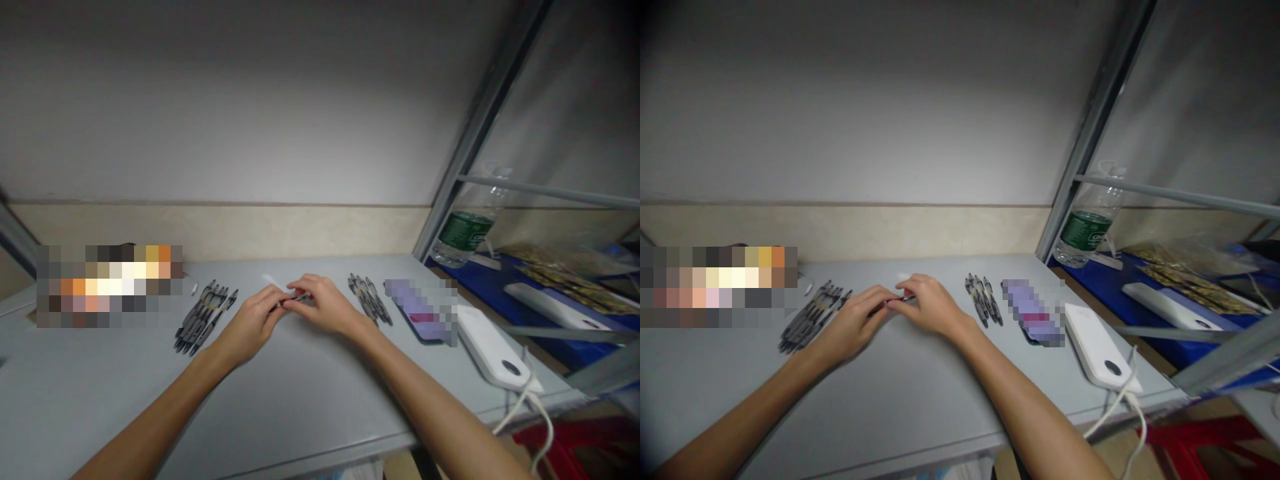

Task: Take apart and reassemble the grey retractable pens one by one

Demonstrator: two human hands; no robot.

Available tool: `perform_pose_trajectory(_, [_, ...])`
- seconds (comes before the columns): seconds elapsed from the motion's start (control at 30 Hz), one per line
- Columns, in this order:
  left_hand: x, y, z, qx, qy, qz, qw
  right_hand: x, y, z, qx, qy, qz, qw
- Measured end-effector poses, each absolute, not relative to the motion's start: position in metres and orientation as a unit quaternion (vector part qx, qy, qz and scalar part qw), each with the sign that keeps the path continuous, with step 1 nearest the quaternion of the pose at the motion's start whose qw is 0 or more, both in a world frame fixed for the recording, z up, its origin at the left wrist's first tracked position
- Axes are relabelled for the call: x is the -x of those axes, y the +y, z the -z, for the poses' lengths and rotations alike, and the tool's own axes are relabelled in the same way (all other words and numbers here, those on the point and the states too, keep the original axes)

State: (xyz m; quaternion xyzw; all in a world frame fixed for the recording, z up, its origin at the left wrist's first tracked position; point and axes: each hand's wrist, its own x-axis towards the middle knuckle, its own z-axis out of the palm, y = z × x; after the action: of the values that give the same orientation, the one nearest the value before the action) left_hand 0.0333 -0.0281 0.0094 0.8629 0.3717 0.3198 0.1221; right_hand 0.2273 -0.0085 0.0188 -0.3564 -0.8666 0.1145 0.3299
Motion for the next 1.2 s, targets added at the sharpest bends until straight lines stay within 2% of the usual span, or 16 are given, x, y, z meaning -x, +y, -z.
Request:
perform_pose_trajectory(0.13, [-0.032,-0.026,-0.009,-0.867,0.371,-0.315,0.103,-0.217,-0.014,-0.013,0.325,-0.860,-0.152,0.362])
perform_pose_trajectory(0.27, [-0.021,-0.017,-0.008,-0.863,0.405,-0.297,0.060,-0.228,-0.009,-0.011,0.374,-0.791,-0.178,0.451])
perform_pose_trajectory(0.53, [-0.010,-0.013,-0.015,-0.845,0.417,-0.334,0.007,-0.234,-0.001,-0.009,0.379,-0.610,-0.467,0.515])
perform_pose_trajectory(0.6, [-0.010,-0.013,-0.015,-0.847,0.414,-0.335,-0.005,-0.236,-0.001,-0.010,0.373,-0.590,-0.522,0.491])
perform_pose_trajectory(0.73, [-0.010,-0.013,-0.015,-0.850,0.420,-0.315,-0.039,-0.241,-0.003,-0.012,0.370,-0.567,-0.638,0.367])
perform_pose_trajectory(0.83, [-0.013,-0.015,-0.014,-0.856,0.430,-0.279,-0.075,-0.243,-0.004,-0.012,0.352,-0.543,-0.681,0.344])
perform_pose_trajectory(0.93, [-0.014,-0.015,-0.013,-0.863,0.430,-0.243,-0.110,-0.242,-0.006,-0.012,0.348,-0.561,-0.654,0.370])
perform_pose_trajectory(1.0, [-0.014,-0.015,-0.010,-0.864,0.430,-0.237,-0.114,-0.242,-0.009,-0.014,0.362,-0.614,-0.591,0.378])
perform_pose_trajectory(1.2, [-0.014,-0.014,-0.002,-0.853,0.449,-0.266,-0.020,-0.244,-0.020,-0.026,0.388,-0.790,-0.263,0.395])
